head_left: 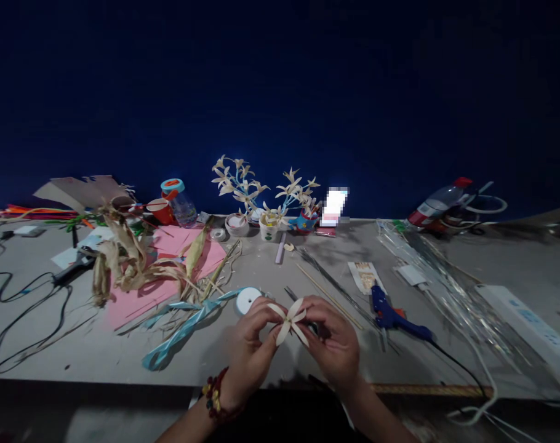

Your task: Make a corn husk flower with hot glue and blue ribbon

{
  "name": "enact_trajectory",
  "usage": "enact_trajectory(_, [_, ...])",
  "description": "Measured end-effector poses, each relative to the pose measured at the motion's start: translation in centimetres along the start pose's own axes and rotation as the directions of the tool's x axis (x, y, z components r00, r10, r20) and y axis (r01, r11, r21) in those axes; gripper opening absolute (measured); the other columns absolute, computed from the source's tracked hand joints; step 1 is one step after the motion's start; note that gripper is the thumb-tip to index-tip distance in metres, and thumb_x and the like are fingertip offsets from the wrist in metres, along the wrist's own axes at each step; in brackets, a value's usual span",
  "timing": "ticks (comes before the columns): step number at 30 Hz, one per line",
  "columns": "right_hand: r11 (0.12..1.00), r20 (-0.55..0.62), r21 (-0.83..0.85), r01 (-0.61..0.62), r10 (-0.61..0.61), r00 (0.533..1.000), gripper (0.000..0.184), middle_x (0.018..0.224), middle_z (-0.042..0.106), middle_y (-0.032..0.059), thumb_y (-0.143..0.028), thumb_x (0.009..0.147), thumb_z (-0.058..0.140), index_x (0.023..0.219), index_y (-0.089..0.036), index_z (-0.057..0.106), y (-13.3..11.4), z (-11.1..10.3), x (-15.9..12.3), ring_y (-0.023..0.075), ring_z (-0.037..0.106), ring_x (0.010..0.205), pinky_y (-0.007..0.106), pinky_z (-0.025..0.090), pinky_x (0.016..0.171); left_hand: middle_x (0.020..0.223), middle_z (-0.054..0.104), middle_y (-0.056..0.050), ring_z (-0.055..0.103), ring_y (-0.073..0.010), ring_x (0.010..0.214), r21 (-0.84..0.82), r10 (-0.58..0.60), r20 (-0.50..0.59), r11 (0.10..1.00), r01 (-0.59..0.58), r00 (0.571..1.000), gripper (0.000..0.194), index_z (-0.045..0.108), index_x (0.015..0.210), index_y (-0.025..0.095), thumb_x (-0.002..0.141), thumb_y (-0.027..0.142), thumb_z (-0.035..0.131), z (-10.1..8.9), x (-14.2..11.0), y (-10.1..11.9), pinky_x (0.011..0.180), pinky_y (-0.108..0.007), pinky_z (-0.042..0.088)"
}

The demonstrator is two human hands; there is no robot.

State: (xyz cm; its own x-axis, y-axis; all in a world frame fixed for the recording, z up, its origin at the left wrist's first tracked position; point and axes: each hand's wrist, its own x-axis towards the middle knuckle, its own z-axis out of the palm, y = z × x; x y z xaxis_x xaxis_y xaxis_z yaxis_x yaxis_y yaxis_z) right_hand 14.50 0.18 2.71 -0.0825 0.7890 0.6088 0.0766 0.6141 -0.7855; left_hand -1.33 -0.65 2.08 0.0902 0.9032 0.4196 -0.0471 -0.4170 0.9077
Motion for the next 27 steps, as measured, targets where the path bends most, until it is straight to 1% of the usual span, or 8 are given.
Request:
enact_trajectory(2, [1.0, 0.008, 0.011, 0.016, -0.016, 1.0, 0.016, 0.082, 0.07, 0.0038, -0.009, 0.086, 0.066, 0.091, -0.024, 0.07, -0.2, 0.0, 0.2, 0.0194, 0.065, 0.082, 0.032, 0.052, 0.075, 0.083, 0.068, -0.006, 0.059, -0.0221, 0.083, 0.044, 0.044, 0.023, 0.998, -0.045, 0.999, 0.007, 0.065, 0.084, 0.02, 0.09, 0.018, 0.061, -0.1, -0.1, -0.1, 0.083, -0.036, 0.042])
enact_trajectory(6, [0.999, 0.019, 0.023, 0.033, -0.033, 0.999, 0.018, 0.082, 0.069, 0.0032, -0.007, 0.085, 0.065, 0.09, -0.024, 0.07, -0.4, -0.1, 0.4, 0.0181, 0.063, 0.08, 0.031, 0.051, 0.075, 0.084, 0.066, -0.005, 0.058, -0.0203, 0.083, 0.122, 0.067, 0.051, 0.99, -0.072, 0.996, 0.008, 0.063, 0.087, 0.02, 0.091, 0.014, 0.058, -0.2, 0.0, 0.2, 0.084, -0.035, 0.042])
enact_trajectory(13, [0.999, 0.019, -0.003, 0.035, -0.035, 0.999, 0.019, 0.083, 0.068, 0.0035, -0.006, 0.083, 0.066, 0.09, -0.024, 0.069, 0.1, -0.3, 0.0, 0.0188, 0.064, 0.082, 0.032, 0.051, 0.077, 0.083, 0.066, -0.005, 0.057, -0.0199, 0.085, 0.152, 0.119, 0.101, 0.979, -0.133, 0.988, 0.01, 0.062, 0.088, 0.019, 0.09, 0.011, 0.057, -0.3, 0.2, 0.8, 0.083, -0.034, 0.043])
enact_trajectory(23, [0.996, 0.042, -0.03, 0.083, -0.082, 0.996, 0.019, 0.079, 0.07, 0.0029, -0.005, 0.081, 0.068, 0.087, -0.023, 0.069, -0.4, -0.4, 0.7, 0.0186, 0.064, 0.079, 0.033, 0.052, 0.078, 0.083, 0.066, -0.005, 0.057, -0.0203, 0.086, 0.18, 0.142, 0.113, 0.97, -0.161, 0.983, 0.012, 0.061, 0.087, 0.019, 0.089, 0.008, 0.056, -0.5, 0.1, 1.0, 0.084, -0.035, 0.043])
enact_trajectory(27, [0.997, 0.041, -0.034, 0.071, -0.069, 0.997, 0.017, 0.079, 0.07, 0.0032, -0.007, 0.082, 0.067, 0.087, -0.024, 0.07, -0.5, -0.4, 0.8, 0.0191, 0.065, 0.078, 0.033, 0.052, 0.076, 0.083, 0.065, -0.005, 0.057, -0.0205, 0.086, 0.174, 0.11, 0.106, 0.976, -0.127, 0.988, 0.01, 0.061, 0.087, 0.019, 0.09, 0.011, 0.056, -0.5, 0.1, 0.9, 0.086, -0.036, 0.041])
